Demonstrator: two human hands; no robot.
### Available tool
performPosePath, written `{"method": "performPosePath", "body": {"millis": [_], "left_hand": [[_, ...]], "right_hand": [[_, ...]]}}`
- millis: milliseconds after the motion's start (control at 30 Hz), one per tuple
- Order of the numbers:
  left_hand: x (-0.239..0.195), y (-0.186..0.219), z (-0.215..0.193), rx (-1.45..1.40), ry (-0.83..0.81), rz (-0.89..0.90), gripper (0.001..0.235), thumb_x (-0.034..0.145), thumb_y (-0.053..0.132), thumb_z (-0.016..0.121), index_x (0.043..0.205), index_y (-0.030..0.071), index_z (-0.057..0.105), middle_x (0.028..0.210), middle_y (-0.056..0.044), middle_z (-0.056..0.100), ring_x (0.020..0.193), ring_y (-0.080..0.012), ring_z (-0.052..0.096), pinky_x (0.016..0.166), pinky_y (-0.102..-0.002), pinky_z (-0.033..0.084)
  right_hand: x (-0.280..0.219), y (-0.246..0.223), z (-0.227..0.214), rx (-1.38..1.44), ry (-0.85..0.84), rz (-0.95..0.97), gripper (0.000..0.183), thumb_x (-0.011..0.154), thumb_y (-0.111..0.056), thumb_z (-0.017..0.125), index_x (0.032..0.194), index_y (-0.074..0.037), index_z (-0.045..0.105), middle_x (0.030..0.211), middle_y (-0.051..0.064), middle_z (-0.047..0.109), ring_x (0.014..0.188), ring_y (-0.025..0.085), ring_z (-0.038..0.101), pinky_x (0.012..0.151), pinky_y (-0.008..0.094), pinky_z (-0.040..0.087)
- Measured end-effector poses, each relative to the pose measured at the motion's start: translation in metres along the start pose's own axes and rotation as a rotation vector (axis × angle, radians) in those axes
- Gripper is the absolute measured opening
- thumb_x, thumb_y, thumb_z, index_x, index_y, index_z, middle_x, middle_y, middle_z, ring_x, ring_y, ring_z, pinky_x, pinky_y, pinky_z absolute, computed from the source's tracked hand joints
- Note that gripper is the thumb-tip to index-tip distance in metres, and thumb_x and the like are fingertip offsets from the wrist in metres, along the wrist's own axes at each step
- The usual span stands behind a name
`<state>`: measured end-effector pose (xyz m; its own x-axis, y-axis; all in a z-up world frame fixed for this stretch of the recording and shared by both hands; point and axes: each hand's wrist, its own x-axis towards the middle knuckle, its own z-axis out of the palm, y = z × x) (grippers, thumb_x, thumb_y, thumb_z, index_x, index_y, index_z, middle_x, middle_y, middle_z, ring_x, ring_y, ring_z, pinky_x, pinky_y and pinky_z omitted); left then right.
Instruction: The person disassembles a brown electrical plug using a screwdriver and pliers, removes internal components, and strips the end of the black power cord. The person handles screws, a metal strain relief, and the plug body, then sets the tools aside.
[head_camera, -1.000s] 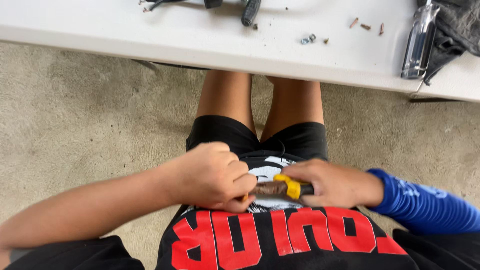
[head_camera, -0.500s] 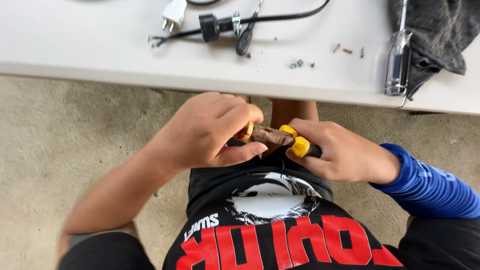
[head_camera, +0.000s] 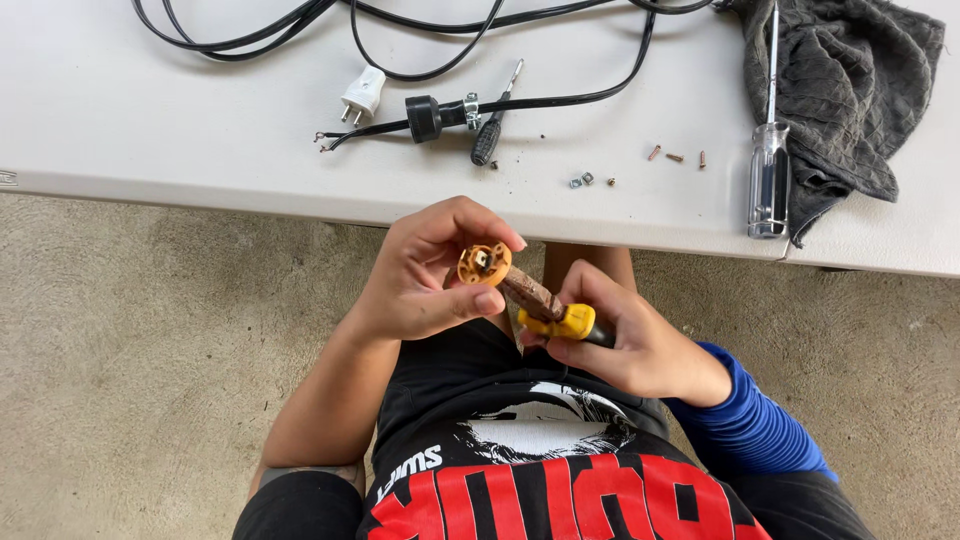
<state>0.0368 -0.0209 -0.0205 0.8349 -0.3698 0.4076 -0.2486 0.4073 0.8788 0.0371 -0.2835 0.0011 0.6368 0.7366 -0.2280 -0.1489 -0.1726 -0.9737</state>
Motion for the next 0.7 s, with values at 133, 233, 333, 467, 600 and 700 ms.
{"method": "performPosePath", "body": {"millis": [133, 233, 333, 467, 600, 700], "left_hand": [[-0.003, -0.010, 0.004, -0.033, 0.047, -0.055, 0.040, 0.100, 0.027, 0.079, 0.123, -0.001, 0.062, 0.095, 0.004, 0.060, 0.077, 0.0002, 0.051, 0.067, -0.015, 0.040], [0.000, -0.014, 0.004, 0.013, 0.061, -0.056, 0.044, 0.103, 0.038, 0.074, 0.121, -0.001, 0.063, 0.092, 0.005, 0.058, 0.073, 0.0007, 0.048, 0.065, -0.016, 0.038], [-0.001, -0.016, 0.003, 0.008, 0.089, -0.092, 0.049, 0.104, 0.046, 0.068, 0.119, -0.001, 0.065, 0.087, 0.005, 0.057, 0.068, 0.0007, 0.046, 0.063, -0.017, 0.035], [-0.001, -0.016, 0.001, -0.028, 0.086, -0.078, 0.050, 0.107, 0.049, 0.061, 0.119, 0.001, 0.066, 0.080, 0.006, 0.055, 0.067, 0.0014, 0.044, 0.061, -0.015, 0.032], [-0.002, -0.014, 0.004, 0.070, 0.099, -0.075, 0.043, 0.111, 0.042, 0.059, 0.119, 0.001, 0.065, 0.086, 0.005, 0.055, 0.067, 0.0014, 0.041, 0.063, -0.017, 0.031], [-0.003, -0.016, 0.006, 0.195, 0.189, -0.085, 0.041, 0.112, 0.041, 0.057, 0.116, 0.001, 0.067, 0.088, 0.005, 0.059, 0.072, 0.0000, 0.045, 0.062, -0.018, 0.034]], "right_hand": [[-0.005, 0.006, -0.004, -0.080, -0.024, 0.030, 0.015, 0.098, -0.008, 0.065, 0.110, 0.002, 0.063, 0.101, 0.010, 0.074, 0.096, 0.013, 0.068, 0.086, 0.028, 0.055], [-0.005, 0.007, -0.005, 0.025, -0.084, 0.037, 0.023, 0.099, -0.010, 0.060, 0.118, 0.002, 0.066, 0.106, 0.010, 0.075, 0.099, 0.014, 0.071, 0.089, 0.029, 0.057], [-0.005, 0.008, -0.004, 0.143, -0.136, 0.067, 0.027, 0.100, -0.012, 0.057, 0.122, 0.003, 0.065, 0.108, 0.011, 0.074, 0.100, 0.016, 0.072, 0.091, 0.031, 0.058], [-0.005, 0.012, -0.005, 0.351, -0.206, 0.157, 0.029, 0.101, -0.014, 0.055, 0.122, 0.004, 0.063, 0.109, 0.013, 0.073, 0.102, 0.021, 0.074, 0.093, 0.036, 0.060], [-0.007, 0.016, -0.008, 0.399, -0.263, 0.162, 0.032, 0.104, -0.018, 0.055, 0.121, 0.006, 0.064, 0.112, 0.018, 0.074, 0.104, 0.027, 0.075, 0.090, 0.036, 0.059], [-0.004, 0.019, -0.010, 0.489, -0.299, 0.211, 0.026, 0.104, -0.020, 0.055, 0.111, 0.003, 0.063, 0.116, 0.022, 0.073, 0.110, 0.033, 0.075, 0.087, 0.036, 0.056]]}}
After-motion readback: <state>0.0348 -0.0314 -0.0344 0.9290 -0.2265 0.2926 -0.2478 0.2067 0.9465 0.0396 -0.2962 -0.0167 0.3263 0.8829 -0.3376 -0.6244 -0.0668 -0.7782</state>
